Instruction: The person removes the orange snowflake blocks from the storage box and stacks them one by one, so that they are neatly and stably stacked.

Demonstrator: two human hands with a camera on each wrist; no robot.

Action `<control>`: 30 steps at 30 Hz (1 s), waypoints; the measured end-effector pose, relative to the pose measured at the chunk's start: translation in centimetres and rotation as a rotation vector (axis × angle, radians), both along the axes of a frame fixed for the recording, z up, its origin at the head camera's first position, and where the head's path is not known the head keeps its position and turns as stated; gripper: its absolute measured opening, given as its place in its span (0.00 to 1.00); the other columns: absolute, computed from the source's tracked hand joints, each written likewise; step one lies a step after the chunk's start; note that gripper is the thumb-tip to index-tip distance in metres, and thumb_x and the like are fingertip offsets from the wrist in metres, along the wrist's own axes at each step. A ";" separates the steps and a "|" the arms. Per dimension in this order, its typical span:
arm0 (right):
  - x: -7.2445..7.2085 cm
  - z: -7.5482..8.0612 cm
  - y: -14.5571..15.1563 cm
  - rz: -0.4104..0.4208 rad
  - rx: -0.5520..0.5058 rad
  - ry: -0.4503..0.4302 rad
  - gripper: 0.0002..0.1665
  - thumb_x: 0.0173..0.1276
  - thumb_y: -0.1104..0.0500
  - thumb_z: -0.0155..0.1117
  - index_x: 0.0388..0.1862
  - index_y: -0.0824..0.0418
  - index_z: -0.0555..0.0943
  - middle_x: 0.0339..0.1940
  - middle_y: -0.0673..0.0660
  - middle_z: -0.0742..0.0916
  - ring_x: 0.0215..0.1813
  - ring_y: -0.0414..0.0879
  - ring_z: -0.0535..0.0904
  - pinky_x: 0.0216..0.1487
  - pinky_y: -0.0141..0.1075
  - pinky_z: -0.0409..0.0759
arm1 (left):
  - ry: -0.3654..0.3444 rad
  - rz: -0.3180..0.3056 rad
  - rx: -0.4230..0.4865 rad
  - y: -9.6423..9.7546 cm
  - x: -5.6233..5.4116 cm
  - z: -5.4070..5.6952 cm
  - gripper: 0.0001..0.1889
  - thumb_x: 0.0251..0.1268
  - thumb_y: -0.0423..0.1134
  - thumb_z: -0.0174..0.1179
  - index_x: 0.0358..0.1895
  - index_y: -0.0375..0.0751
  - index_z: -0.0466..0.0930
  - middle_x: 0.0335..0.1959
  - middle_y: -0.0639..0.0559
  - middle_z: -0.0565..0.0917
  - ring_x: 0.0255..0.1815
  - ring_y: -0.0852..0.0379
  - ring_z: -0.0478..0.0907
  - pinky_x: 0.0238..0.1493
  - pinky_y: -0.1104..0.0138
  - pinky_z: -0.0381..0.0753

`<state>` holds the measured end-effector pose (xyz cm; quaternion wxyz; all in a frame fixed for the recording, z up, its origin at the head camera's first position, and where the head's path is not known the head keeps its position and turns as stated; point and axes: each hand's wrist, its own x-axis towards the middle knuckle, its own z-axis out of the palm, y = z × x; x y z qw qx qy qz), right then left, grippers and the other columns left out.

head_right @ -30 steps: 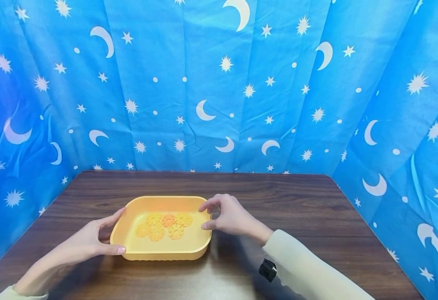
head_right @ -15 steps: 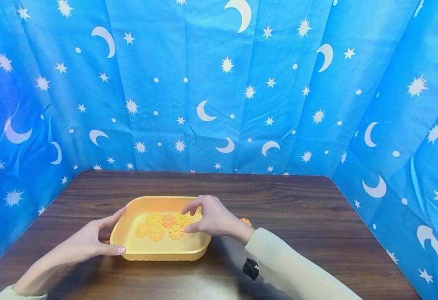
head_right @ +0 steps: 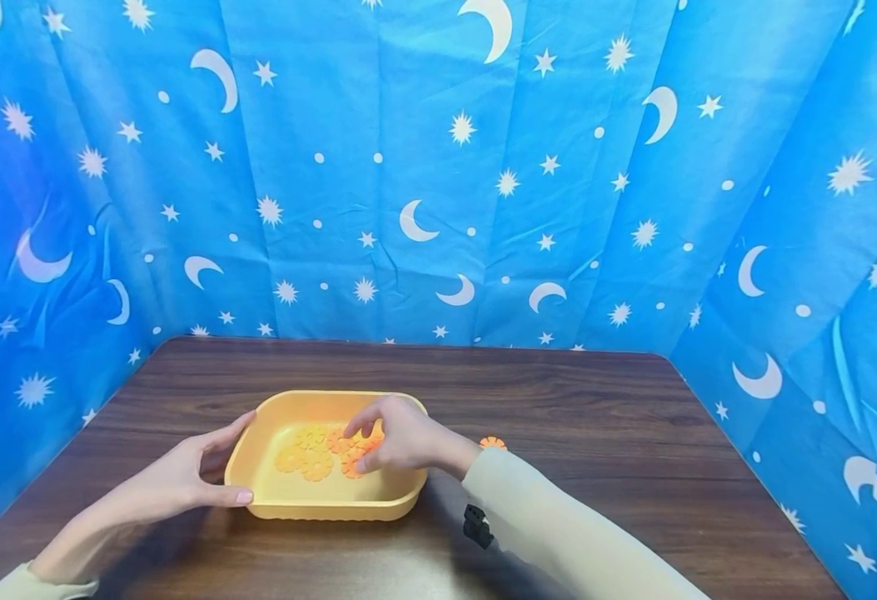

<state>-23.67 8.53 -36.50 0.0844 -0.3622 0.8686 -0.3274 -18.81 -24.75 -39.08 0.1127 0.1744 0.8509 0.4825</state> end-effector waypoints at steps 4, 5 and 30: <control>-0.4 -0.1 -0.3 0.022 0.024 -0.006 0.22 0.57 0.65 0.84 0.52 0.61 0.90 0.43 0.58 0.87 0.37 0.51 0.76 0.35 0.34 0.72 | -0.012 -0.007 0.016 0.0 0.0 -0.1 0.61 0.56 0.43 0.81 0.84 0.29 0.46 0.81 0.26 0.58 0.75 0.29 0.67 0.64 0.52 0.80; -0.4 -0.2 -0.4 0.024 0.031 -0.011 0.22 0.57 0.65 0.84 0.52 0.61 0.91 0.43 0.58 0.87 0.38 0.51 0.77 0.35 0.34 0.73 | -0.013 -0.009 0.021 0.0 0.0 -0.1 0.61 0.56 0.42 0.81 0.84 0.29 0.46 0.80 0.25 0.59 0.75 0.29 0.68 0.64 0.52 0.80; -1.8 -1.3 -1.8 0.023 0.081 -0.044 0.24 0.47 0.70 0.89 0.45 0.63 0.92 0.37 0.54 0.90 0.39 0.52 0.81 0.39 0.32 0.78 | -0.054 -0.002 0.062 0.1 0.1 -0.1 0.61 0.56 0.41 0.81 0.84 0.29 0.46 0.79 0.24 0.60 0.72 0.29 0.71 0.60 0.55 0.83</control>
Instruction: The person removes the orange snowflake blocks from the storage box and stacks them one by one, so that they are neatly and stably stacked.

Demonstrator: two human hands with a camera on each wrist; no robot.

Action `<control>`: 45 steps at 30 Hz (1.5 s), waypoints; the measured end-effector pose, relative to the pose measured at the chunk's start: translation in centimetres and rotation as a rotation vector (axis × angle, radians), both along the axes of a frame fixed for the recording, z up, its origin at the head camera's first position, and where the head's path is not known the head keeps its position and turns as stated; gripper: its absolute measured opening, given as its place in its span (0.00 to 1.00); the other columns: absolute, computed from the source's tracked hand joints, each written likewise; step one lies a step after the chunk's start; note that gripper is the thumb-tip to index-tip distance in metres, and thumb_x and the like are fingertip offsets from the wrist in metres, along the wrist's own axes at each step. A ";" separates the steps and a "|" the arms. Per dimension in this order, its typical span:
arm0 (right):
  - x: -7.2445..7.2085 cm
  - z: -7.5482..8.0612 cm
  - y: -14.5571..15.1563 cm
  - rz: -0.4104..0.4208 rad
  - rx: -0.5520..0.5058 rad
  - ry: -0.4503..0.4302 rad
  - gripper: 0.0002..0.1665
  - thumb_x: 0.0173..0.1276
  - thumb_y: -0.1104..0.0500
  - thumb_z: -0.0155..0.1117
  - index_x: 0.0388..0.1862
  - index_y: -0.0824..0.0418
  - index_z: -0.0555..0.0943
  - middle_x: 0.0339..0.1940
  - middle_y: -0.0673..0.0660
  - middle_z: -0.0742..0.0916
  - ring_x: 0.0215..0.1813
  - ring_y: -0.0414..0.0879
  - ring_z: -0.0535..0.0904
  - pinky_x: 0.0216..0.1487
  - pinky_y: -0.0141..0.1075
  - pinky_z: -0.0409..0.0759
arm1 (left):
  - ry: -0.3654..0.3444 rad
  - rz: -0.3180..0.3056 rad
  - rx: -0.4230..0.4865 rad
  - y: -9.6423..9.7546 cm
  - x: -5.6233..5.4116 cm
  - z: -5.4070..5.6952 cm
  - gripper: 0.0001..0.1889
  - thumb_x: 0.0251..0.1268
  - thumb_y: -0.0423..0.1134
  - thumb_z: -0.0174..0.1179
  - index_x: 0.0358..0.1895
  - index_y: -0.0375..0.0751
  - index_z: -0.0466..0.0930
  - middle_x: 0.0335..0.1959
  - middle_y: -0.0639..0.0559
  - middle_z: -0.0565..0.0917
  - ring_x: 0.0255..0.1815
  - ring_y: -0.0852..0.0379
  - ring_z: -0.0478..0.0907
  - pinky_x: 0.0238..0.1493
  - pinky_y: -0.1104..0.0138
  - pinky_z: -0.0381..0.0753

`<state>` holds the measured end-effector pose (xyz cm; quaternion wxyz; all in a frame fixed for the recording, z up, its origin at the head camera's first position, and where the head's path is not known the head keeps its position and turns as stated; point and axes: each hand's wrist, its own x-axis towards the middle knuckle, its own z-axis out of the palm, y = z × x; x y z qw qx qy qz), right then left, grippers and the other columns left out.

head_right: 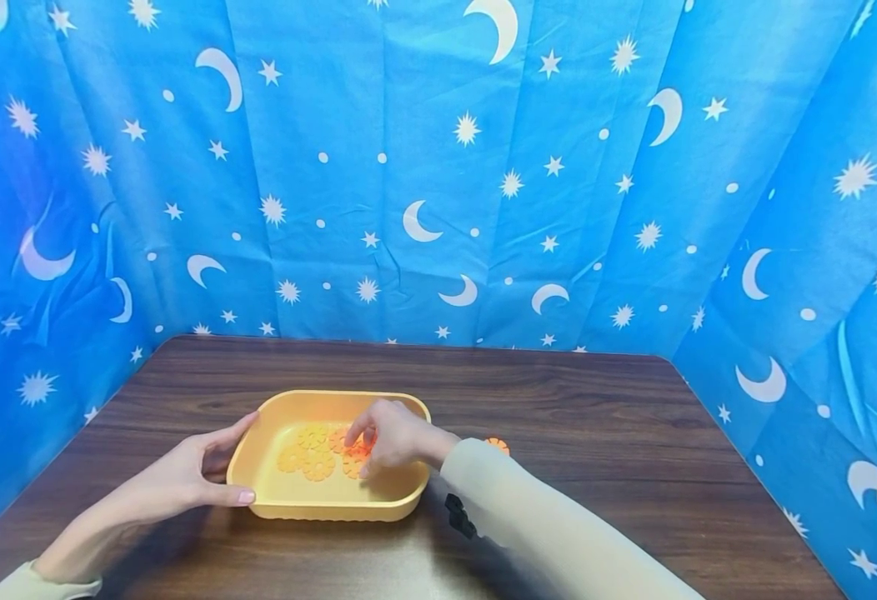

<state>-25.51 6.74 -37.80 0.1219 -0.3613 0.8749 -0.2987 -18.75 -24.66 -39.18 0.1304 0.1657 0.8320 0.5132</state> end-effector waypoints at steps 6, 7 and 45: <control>-0.1 -0.4 -0.2 -0.042 0.035 -0.007 0.23 0.47 0.68 0.89 0.44 0.60 0.93 0.38 0.52 0.89 0.41 0.50 0.80 0.42 0.34 0.78 | 0.009 -0.003 0.000 0.0 0.1 0.0 0.61 0.56 0.41 0.81 0.84 0.28 0.46 0.79 0.24 0.59 0.72 0.29 0.71 0.60 0.55 0.83; -0.1 -0.5 -0.3 -0.049 0.042 -0.005 0.23 0.47 0.68 0.89 0.44 0.60 0.93 0.38 0.51 0.89 0.41 0.49 0.79 0.42 0.34 0.78 | 0.011 -0.001 -0.003 0.0 0.1 0.0 0.61 0.56 0.41 0.81 0.84 0.28 0.46 0.79 0.24 0.59 0.72 0.29 0.71 0.61 0.55 0.83; 0.3 -1.2 -0.6 -0.069 0.105 0.075 0.24 0.47 0.66 0.88 0.38 0.53 0.82 0.31 0.48 0.82 0.35 0.41 0.75 0.37 0.33 0.76 | 0.021 0.034 -0.062 0.1 0.1 0.0 0.61 0.55 0.44 0.82 0.84 0.30 0.49 0.79 0.25 0.62 0.73 0.30 0.70 0.63 0.49 0.80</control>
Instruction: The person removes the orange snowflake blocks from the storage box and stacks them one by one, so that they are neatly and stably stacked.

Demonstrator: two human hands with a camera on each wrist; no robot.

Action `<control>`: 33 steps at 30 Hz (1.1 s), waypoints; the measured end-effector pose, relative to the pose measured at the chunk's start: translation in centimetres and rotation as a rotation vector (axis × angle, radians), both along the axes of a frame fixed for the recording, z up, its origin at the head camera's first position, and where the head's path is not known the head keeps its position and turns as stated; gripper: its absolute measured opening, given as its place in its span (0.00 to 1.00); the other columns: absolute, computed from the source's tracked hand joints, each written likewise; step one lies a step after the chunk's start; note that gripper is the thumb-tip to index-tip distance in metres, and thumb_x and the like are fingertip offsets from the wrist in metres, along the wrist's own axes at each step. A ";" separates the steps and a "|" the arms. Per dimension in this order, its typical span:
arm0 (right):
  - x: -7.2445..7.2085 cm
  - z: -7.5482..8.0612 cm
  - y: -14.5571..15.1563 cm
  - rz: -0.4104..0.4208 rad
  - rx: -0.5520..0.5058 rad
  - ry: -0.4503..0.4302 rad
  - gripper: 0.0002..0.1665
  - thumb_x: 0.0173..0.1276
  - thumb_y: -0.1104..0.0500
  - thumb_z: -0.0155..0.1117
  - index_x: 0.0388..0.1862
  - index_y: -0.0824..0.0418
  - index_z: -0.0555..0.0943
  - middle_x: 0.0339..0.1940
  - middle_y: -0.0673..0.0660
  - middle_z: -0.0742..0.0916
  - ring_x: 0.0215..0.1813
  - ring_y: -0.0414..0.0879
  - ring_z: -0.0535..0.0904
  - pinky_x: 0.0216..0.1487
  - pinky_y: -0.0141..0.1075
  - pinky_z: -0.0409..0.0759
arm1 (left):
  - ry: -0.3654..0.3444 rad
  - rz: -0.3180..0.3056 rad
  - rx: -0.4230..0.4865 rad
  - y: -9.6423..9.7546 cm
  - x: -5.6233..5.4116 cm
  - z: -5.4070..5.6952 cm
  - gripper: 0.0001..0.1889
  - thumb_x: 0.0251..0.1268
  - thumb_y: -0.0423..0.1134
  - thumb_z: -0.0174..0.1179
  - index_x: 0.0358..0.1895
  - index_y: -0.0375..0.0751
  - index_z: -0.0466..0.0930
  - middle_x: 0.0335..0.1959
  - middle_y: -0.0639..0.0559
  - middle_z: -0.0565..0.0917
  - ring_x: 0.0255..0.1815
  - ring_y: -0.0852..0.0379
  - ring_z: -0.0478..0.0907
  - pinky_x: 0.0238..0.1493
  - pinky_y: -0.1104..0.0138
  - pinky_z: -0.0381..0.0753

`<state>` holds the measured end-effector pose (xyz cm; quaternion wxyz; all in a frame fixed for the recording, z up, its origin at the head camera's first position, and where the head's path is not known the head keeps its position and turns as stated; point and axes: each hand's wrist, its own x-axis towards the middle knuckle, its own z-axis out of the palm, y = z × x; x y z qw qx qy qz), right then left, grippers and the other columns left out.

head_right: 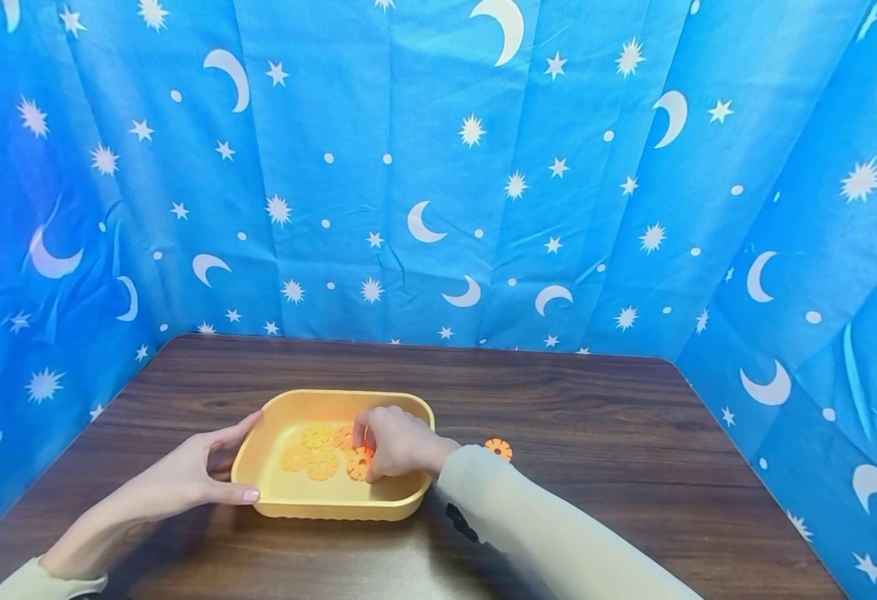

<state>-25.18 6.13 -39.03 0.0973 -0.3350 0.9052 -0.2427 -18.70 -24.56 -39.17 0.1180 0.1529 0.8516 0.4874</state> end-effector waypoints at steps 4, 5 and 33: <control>0.0 0.1 -0.1 -0.008 -0.001 -0.017 0.24 0.50 0.64 0.87 0.40 0.53 0.81 0.30 0.48 0.82 0.33 0.41 0.76 0.33 0.33 0.76 | -0.002 0.003 0.003 0.0 0.0 0.0 0.61 0.55 0.44 0.82 0.84 0.30 0.49 0.79 0.25 0.62 0.73 0.29 0.70 0.63 0.49 0.81; 0.0 0.1 -0.1 -0.012 -0.001 -0.025 0.24 0.50 0.64 0.87 0.41 0.52 0.81 0.30 0.48 0.82 0.33 0.41 0.76 0.33 0.33 0.77 | -0.002 0.003 0.002 0.0 0.0 0.0 0.61 0.55 0.44 0.82 0.84 0.30 0.49 0.79 0.25 0.62 0.73 0.29 0.70 0.63 0.49 0.81; -0.1 1.0 0.6 0.047 -0.110 -0.046 0.23 0.50 0.66 0.88 0.46 0.60 0.90 0.30 0.48 0.86 0.33 0.42 0.77 0.34 0.32 0.78 | 0.011 -0.008 0.017 -0.1 -0.1 -0.1 0.61 0.55 0.44 0.82 0.84 0.29 0.49 0.79 0.25 0.62 0.74 0.30 0.69 0.63 0.52 0.80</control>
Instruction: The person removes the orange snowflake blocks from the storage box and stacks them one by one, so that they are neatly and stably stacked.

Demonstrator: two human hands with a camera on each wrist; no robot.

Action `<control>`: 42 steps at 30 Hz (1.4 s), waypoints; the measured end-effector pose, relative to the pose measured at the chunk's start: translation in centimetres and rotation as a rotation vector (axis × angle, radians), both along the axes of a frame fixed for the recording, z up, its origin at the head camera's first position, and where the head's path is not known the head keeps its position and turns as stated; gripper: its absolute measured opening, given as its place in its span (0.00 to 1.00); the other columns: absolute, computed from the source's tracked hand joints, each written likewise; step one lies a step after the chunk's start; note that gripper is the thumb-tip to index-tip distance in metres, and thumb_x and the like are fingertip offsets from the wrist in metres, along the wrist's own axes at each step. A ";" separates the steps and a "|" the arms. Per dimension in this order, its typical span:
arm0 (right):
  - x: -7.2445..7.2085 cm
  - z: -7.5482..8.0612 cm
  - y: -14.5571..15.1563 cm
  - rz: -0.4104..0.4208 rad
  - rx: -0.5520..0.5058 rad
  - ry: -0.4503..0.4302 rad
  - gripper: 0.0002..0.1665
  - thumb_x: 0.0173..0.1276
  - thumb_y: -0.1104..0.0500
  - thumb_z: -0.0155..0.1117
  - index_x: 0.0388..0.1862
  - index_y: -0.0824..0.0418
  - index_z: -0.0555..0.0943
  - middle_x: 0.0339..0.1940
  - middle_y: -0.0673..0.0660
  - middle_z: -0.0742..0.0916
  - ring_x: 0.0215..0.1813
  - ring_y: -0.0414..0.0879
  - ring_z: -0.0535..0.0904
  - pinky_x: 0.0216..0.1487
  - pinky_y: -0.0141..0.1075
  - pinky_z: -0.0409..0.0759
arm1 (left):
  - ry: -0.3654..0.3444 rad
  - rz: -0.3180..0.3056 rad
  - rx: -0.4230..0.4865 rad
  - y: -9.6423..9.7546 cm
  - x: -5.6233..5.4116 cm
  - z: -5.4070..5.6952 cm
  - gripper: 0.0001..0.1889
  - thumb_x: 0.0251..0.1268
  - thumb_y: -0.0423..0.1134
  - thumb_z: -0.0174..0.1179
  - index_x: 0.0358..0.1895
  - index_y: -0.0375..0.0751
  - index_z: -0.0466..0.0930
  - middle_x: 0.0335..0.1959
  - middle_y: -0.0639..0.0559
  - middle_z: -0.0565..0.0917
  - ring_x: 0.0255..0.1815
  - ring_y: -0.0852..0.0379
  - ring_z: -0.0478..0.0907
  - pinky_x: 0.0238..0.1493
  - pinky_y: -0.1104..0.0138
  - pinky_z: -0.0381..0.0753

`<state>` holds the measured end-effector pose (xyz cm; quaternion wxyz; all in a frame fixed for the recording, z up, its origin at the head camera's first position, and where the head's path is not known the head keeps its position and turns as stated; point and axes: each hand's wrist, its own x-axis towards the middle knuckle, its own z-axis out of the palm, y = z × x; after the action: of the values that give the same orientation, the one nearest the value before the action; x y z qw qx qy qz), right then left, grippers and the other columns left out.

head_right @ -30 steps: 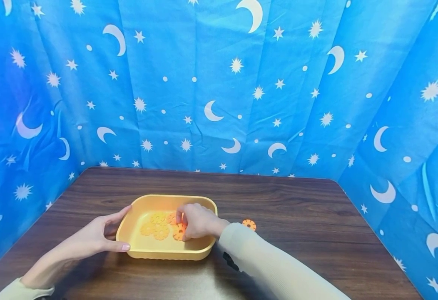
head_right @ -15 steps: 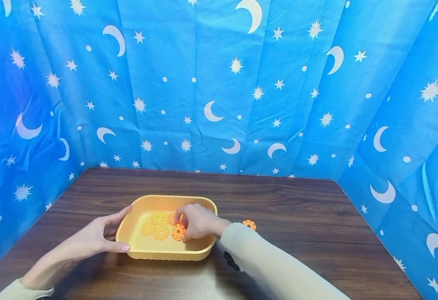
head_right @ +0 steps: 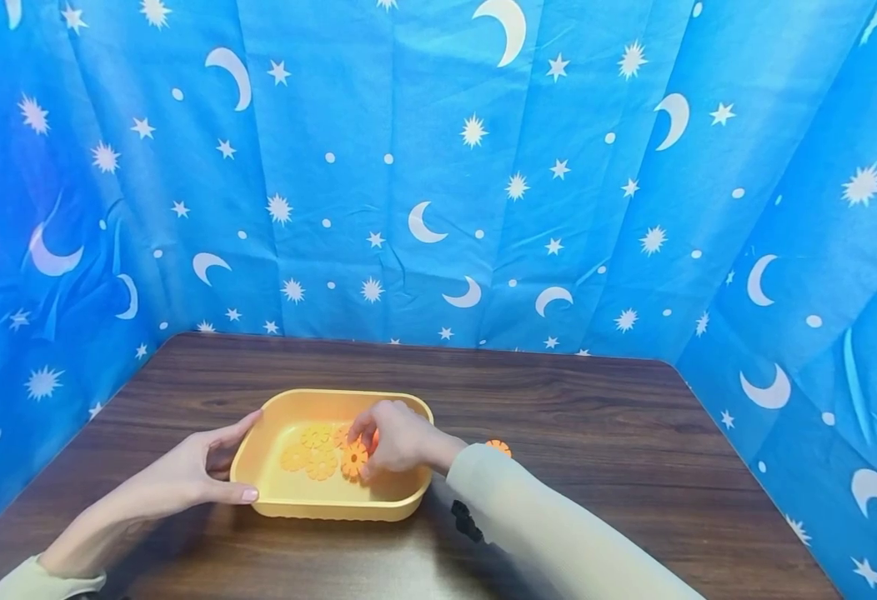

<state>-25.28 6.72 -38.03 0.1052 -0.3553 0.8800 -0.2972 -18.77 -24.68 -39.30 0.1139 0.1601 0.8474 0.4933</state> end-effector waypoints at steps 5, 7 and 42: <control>0.2 0.3 0.3 -0.019 -0.049 0.022 0.23 0.52 0.68 0.86 0.48 0.61 0.91 0.31 0.47 0.86 0.31 0.42 0.76 0.30 0.33 0.77 | 0.003 0.002 0.001 -0.1 0.1 -0.1 0.61 0.54 0.43 0.82 0.84 0.30 0.49 0.79 0.25 0.61 0.74 0.30 0.69 0.63 0.52 0.81; 0.3 0.5 0.4 -0.030 -0.064 0.019 0.23 0.53 0.68 0.86 0.49 0.61 0.91 0.32 0.47 0.87 0.31 0.43 0.76 0.29 0.33 0.76 | 0.005 0.000 0.006 -0.1 0.0 -0.2 0.61 0.54 0.43 0.82 0.84 0.29 0.49 0.80 0.25 0.60 0.75 0.30 0.68 0.63 0.53 0.81; 1.6 2.1 7.1 -0.160 -0.210 -0.002 0.24 0.54 0.63 0.87 0.51 0.63 0.91 0.35 0.54 0.86 0.28 0.48 0.72 0.28 0.33 0.69 | -0.036 -0.067 0.090 -0.4 -0.3 0.0 0.60 0.57 0.38 0.80 0.84 0.28 0.45 0.81 0.24 0.55 0.74 0.27 0.68 0.60 0.57 0.83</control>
<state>-23.69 13.80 -35.95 0.0444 -0.2929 0.8694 -0.3955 -19.08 -25.06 -39.25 0.1381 0.1846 0.8163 0.5296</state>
